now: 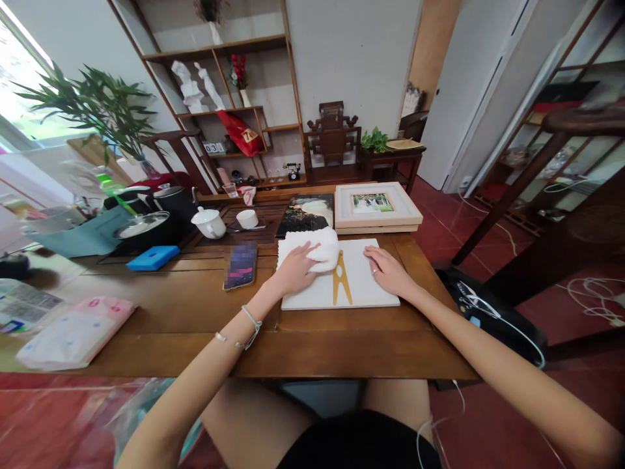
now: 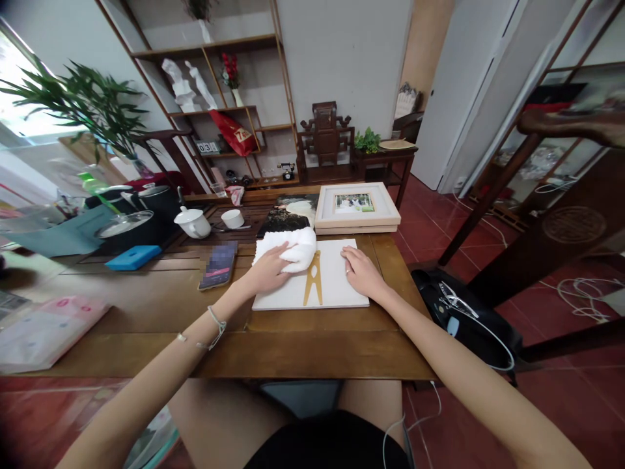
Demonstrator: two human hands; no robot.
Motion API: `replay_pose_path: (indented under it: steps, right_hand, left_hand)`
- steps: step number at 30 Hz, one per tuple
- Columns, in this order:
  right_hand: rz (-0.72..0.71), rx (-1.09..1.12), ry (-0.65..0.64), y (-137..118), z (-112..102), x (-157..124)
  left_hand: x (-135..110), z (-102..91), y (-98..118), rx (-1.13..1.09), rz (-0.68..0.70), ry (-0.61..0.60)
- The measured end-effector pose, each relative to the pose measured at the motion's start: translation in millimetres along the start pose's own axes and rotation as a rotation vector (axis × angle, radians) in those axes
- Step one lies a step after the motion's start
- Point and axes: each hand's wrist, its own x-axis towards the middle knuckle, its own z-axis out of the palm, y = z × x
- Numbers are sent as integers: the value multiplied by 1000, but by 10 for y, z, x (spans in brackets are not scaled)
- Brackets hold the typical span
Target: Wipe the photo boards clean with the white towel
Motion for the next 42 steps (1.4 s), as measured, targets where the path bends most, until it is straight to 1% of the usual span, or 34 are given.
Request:
replay_pose_path:
  steps: [2,4,8,13,16,18,21,27,30,32,35,37,39,42]
  right_hand:
    - [1,2,-6,0,-4,3]
    - [1,3,-9,2,-3,5]
    - [7,2,-6,4,6,10]
    - [12,0,-10,0,9,17]
    - [12,5,-10,4,12,20]
    - [12,9,-8,10,16,19]
    - [14,14,-2,19,23,15]
    - [5,26,6,24,25,9]
    - [2,26,2,25,20,8]
    - [5,25,-2,24,17,9]
    - [10,24,-11,21,13,11]
    - [12,23,-13,19,10,12]
    - [14,23,-12,16,9,11]
    - [19,24,-12,13,9,9]
  left_hand:
    - [-4,4,34,24,-13,-2]
    - [-66,-20,112,41,-12,-18]
    - [-295,-139,365,57,22,-65]
    - [-611,-344,725,73,80,-172]
    - [-729,-421,827,62,103,-196]
    - [-748,-423,808,40,101,-195]
    - [-678,-359,670,4,79,-155]
    - [-325,-176,301,14,10,-83]
    - [-168,-108,170,36,-49,-55]
    - [-106,-71,116,53,-80,-45]
    - [-88,-45,94,81,-83,-42]
    - [-133,-58,125,91,-69,-47]
    - [-235,-99,199,87,-57,-60]
    - [-487,-203,397,70,-35,-101]
